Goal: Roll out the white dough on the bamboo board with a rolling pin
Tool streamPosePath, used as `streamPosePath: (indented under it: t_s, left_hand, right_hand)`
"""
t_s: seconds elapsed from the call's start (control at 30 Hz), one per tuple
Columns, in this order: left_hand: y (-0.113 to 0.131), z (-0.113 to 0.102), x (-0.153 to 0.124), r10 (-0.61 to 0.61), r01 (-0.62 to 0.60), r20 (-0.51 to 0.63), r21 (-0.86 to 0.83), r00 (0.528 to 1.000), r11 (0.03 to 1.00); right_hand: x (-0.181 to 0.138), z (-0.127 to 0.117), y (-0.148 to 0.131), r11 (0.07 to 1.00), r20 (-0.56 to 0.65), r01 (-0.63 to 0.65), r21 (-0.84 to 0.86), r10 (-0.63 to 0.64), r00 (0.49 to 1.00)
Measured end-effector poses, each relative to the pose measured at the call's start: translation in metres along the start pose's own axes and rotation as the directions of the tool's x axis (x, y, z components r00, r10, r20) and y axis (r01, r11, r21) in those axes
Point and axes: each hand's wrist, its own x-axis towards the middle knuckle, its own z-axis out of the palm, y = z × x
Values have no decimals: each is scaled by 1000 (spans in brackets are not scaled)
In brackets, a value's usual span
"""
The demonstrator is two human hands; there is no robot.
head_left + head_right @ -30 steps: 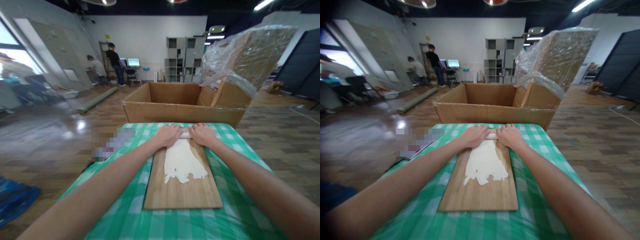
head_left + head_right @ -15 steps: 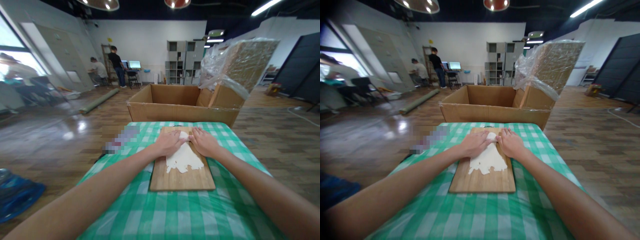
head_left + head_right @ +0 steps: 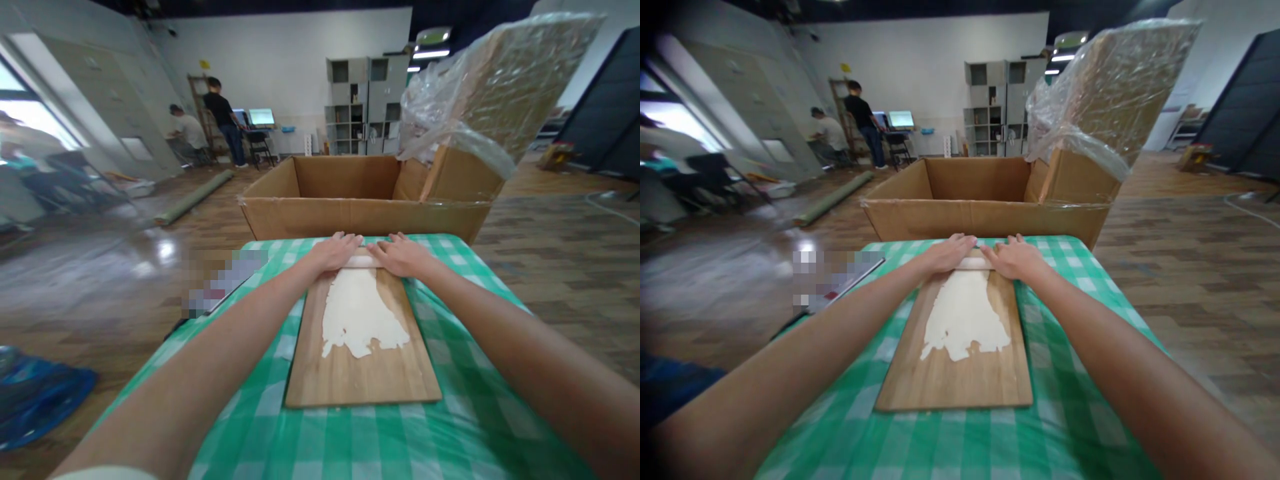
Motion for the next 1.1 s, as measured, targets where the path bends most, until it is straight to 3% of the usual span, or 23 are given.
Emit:
streamPosePath:
  t_s: [0.17,0.33,0.43,0.7,0.9,1.1]
  left_hand:
    - [-13,5,21,35,-35,-7,53,999,998]
    - [-11,4,19,46,-46,1,76,999,996]
    - [-3,2,7,42,-41,-13,73,999,996]
    - [23,-4,-33,30,-21,-82,110,996,994]
    - [48,-7,-66,-69,71,-127,11,989,997]
    - [67,-6,-98,-74,71,-155,-23,985,997]
  right_hand:
    - [26,4,17,1000,58,5,11,-6,998]
    - [26,6,15,996,-7,-32,78,33,999]
    - [15,4,7,995,-36,-68,69,70,997]
    - [-20,-4,-17,999,-44,-8,-38,6,999]
    - [-57,-5,-41,981,-85,-165,106,174,981]
    - [-94,-7,-52,991,-157,7,131,14,987]
